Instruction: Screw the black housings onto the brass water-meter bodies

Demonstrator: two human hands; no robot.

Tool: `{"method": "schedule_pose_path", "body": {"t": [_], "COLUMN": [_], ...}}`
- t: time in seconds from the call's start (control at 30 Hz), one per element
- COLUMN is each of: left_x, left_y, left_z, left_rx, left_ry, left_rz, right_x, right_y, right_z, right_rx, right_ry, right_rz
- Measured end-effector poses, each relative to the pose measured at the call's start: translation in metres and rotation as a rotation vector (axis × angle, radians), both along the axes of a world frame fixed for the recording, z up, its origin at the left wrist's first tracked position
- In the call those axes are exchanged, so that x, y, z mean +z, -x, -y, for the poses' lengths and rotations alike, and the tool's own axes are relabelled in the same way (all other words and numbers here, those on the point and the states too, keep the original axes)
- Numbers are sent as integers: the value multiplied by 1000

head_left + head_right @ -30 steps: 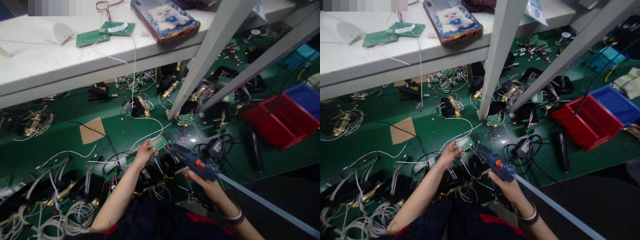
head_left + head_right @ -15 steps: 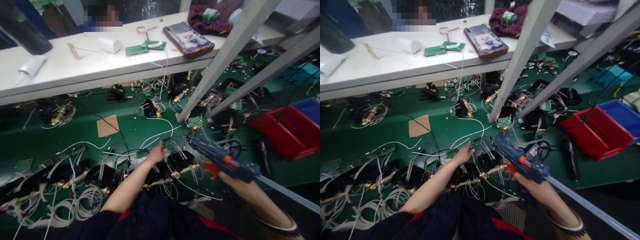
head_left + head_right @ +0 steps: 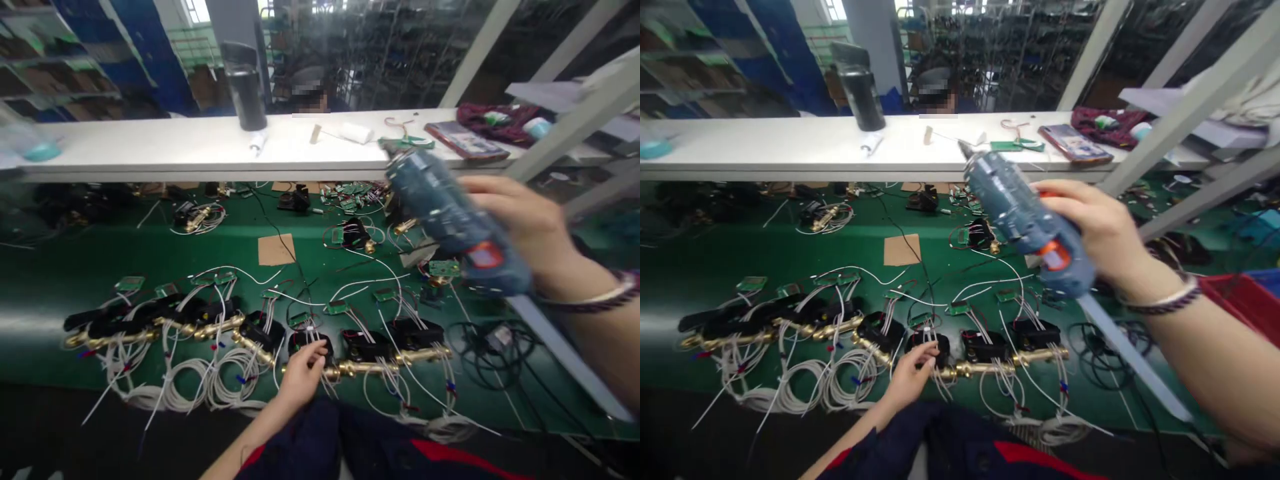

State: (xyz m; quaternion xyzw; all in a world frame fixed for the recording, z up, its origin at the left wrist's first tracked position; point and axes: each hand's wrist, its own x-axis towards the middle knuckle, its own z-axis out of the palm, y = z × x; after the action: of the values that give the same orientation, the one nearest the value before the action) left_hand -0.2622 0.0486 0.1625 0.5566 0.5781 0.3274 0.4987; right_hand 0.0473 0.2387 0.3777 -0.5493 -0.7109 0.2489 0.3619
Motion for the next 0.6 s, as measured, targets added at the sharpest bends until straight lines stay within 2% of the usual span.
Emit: {"method": "schedule_pose_path", "body": {"t": [0.07, 0.13, 0.17, 0.27, 0.4, 0.5, 0.6], "left_x": [-3, -10, -16, -37, -54, -53, -48], "left_y": [34, 65, 80, 117, 148, 157, 157], "left_z": [18, 41, 53, 90, 125, 136, 138], "left_rx": [94, 207, 270, 446, 650, 791, 913], "left_ry": [4, 30, 49, 110, 177, 222, 254], "left_rz": [-9, -11, -10, -11, -32, -60, -64], "right_x": [-6, -29, -45, -101, -167, -201, -226], "right_y": [55, 107, 130, 184, 226, 246, 262], "right_z": [-22, -45, -56, -82, -101, -115, -133], "right_rx": [259, 478, 529, 602, 649, 672, 678], "right_ry": [-201, -317, -315, -298, -271, -251, -215], "right_rz": [337, 711, 850, 949, 1018, 1031, 1003]}}
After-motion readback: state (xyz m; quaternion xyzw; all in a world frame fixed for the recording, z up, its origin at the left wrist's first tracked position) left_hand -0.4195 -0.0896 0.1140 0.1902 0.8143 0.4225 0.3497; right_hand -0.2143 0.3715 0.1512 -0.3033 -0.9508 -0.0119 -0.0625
